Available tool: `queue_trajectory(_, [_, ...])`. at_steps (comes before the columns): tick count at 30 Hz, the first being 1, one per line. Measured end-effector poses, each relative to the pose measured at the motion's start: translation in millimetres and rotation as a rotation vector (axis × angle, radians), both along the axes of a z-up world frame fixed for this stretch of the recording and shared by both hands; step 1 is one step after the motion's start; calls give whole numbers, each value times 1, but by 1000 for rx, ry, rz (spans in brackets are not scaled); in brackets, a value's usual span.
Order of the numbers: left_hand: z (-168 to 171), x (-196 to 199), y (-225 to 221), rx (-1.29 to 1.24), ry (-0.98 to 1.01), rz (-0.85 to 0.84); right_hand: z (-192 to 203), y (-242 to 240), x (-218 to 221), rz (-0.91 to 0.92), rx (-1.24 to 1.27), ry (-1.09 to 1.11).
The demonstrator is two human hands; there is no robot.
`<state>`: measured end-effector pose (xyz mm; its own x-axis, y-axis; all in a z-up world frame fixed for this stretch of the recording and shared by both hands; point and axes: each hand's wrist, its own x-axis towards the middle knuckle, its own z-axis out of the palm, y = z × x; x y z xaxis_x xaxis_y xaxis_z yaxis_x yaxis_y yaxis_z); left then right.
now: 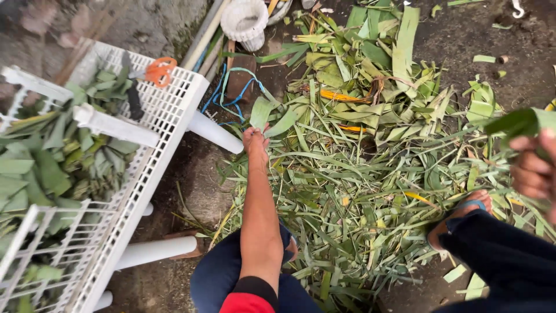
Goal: The person is tearing banana leaves into strips and trimming them using a small knife.
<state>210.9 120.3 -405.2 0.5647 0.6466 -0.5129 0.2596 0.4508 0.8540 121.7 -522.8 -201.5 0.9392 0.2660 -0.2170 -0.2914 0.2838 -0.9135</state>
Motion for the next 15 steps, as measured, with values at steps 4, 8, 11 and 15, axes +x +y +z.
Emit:
queue_trajectory(4, [154, -15, -41, -189, -153, -235, 127, 127, -22, -221, -250, 180])
queue_trajectory(8, [207, 2, -74, -500, -243, -348, 150, 195, -36, -213, -169, 203])
queue_trajectory(11, [236, 3, -108, -556, -292, -472, 139, 239, -44, -240, -191, 120])
queue_trajectory(15, [305, -36, -155, -517, -274, -589, 105, 274, -30, -300, -213, 61])
